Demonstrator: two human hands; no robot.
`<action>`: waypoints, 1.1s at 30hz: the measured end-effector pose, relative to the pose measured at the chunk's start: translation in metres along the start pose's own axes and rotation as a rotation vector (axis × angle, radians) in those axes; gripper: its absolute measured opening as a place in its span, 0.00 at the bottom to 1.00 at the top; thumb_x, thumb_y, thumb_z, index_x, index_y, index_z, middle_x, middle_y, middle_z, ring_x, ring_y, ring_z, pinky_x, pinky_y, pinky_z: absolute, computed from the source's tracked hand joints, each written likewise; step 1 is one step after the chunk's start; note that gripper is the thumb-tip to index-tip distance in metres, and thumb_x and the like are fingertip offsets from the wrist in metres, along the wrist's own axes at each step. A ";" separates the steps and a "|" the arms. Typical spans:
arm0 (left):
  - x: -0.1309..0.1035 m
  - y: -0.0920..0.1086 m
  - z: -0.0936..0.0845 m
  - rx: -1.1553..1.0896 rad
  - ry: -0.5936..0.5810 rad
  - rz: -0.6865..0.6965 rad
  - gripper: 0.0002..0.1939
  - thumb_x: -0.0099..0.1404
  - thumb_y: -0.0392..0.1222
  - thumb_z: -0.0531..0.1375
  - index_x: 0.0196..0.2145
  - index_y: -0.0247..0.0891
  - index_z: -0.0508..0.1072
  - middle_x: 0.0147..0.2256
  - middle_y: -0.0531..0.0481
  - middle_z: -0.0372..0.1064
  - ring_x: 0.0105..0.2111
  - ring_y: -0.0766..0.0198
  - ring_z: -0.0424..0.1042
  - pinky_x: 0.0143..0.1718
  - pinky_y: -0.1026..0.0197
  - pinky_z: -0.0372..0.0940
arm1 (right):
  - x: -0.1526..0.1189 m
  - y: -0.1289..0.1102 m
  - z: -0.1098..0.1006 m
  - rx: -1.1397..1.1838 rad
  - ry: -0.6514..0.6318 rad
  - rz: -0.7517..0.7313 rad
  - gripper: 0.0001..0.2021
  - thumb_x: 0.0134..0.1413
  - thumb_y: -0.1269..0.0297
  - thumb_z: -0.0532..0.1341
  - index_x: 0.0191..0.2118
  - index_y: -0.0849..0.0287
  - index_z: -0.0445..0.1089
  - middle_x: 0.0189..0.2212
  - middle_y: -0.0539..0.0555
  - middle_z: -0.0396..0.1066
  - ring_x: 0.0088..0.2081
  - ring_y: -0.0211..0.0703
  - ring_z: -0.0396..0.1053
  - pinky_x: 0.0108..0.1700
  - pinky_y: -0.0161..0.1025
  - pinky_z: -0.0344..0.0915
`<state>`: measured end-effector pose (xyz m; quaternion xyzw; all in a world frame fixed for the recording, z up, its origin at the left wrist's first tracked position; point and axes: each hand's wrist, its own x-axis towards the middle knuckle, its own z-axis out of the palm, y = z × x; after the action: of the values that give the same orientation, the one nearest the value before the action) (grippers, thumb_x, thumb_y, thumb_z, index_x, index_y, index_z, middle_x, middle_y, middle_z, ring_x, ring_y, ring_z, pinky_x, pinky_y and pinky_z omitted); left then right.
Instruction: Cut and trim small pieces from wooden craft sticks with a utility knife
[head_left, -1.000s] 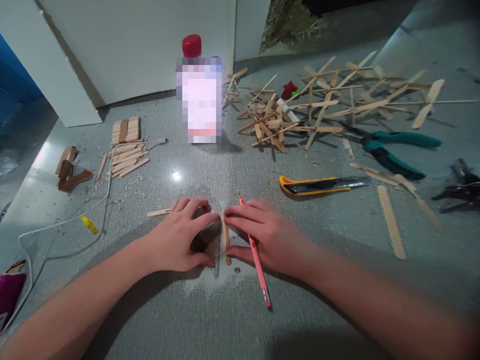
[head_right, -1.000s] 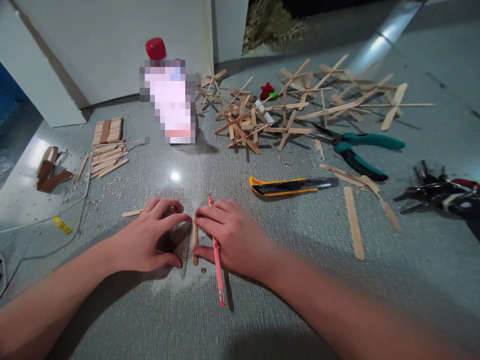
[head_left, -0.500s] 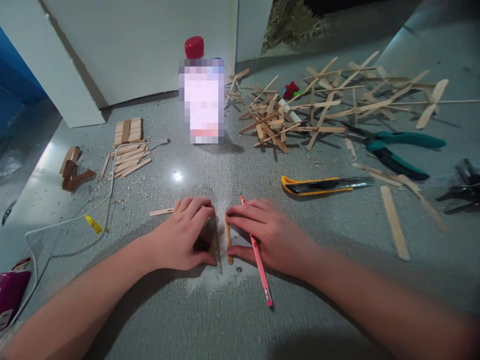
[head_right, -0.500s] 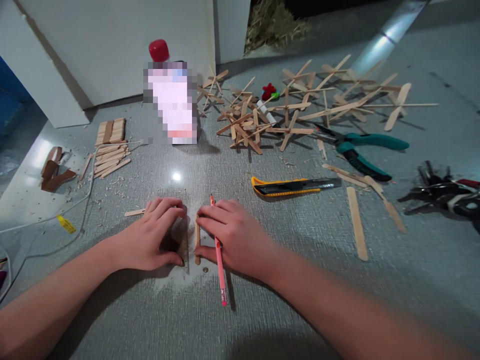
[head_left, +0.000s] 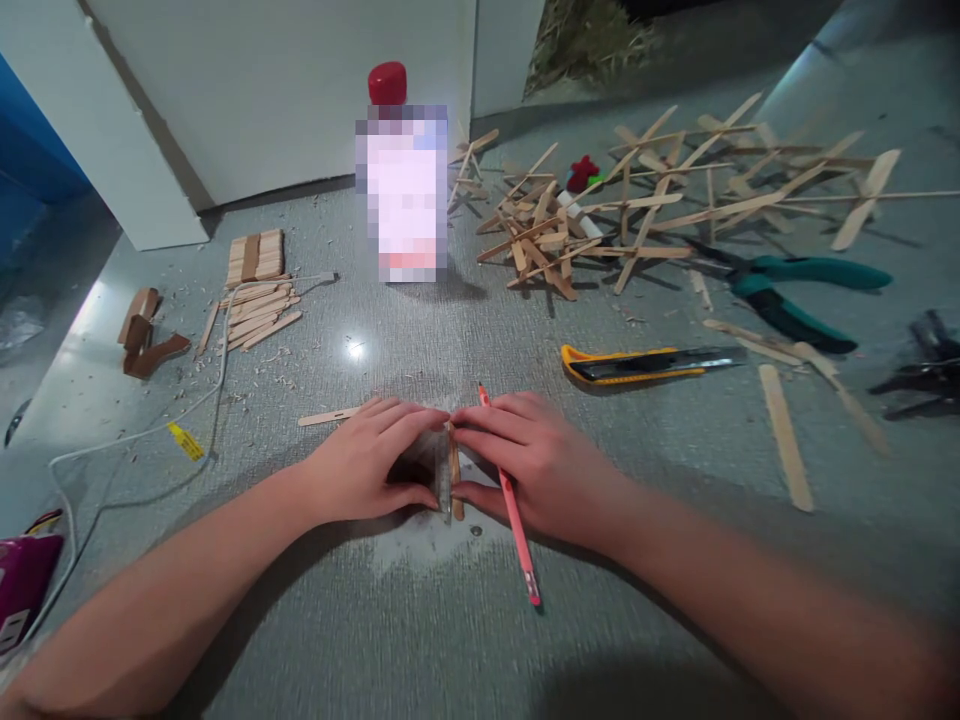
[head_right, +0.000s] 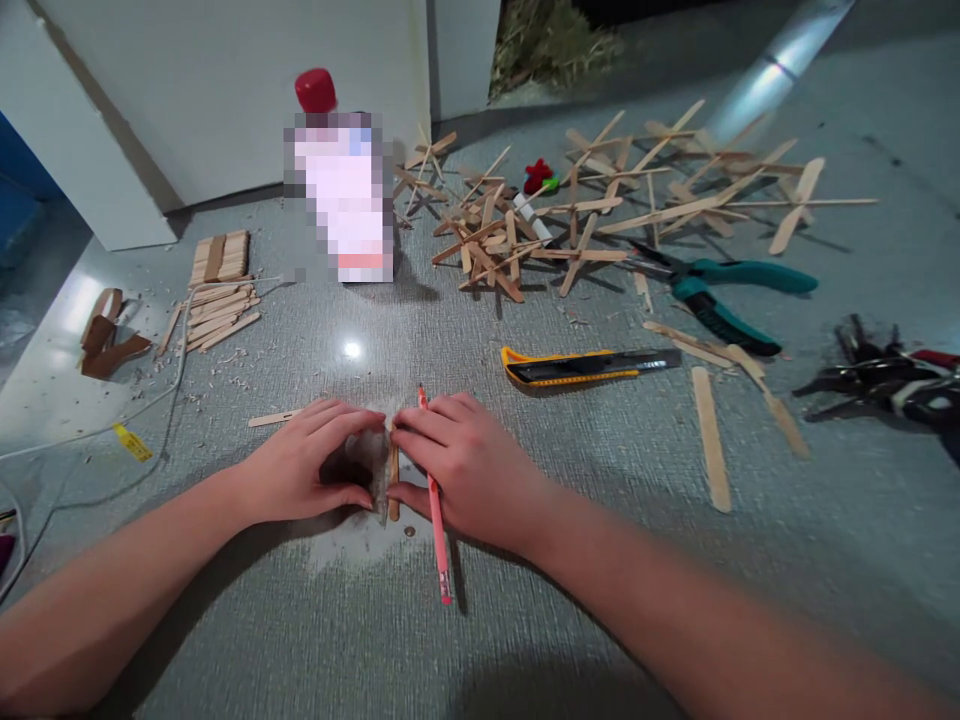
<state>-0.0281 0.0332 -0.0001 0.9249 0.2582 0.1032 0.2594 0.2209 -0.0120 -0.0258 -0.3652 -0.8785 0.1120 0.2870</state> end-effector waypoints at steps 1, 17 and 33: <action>0.000 0.000 0.000 0.007 0.006 0.010 0.38 0.65 0.61 0.66 0.63 0.38 0.60 0.53 0.38 0.72 0.52 0.49 0.73 0.54 0.45 0.67 | 0.000 0.000 0.000 0.000 -0.003 0.002 0.18 0.65 0.52 0.62 0.49 0.62 0.74 0.48 0.62 0.77 0.45 0.54 0.71 0.46 0.52 0.66; 0.000 0.006 0.009 -0.152 0.052 0.026 0.39 0.69 0.58 0.63 0.69 0.42 0.54 0.58 0.36 0.67 0.54 0.52 0.74 0.52 0.50 0.74 | 0.000 -0.002 0.000 -0.004 -0.023 0.007 0.14 0.62 0.60 0.63 0.50 0.62 0.74 0.47 0.62 0.76 0.45 0.55 0.69 0.46 0.51 0.65; 0.001 0.015 0.012 -0.163 0.065 -0.041 0.36 0.69 0.55 0.64 0.67 0.40 0.59 0.60 0.36 0.67 0.55 0.51 0.74 0.53 0.49 0.74 | -0.002 -0.001 0.000 -0.006 -0.020 -0.001 0.13 0.63 0.61 0.63 0.48 0.64 0.74 0.46 0.62 0.76 0.44 0.56 0.70 0.45 0.52 0.66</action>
<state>-0.0170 0.0184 -0.0020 0.8915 0.2760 0.1484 0.3273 0.2212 -0.0138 -0.0262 -0.3644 -0.8819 0.1129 0.2771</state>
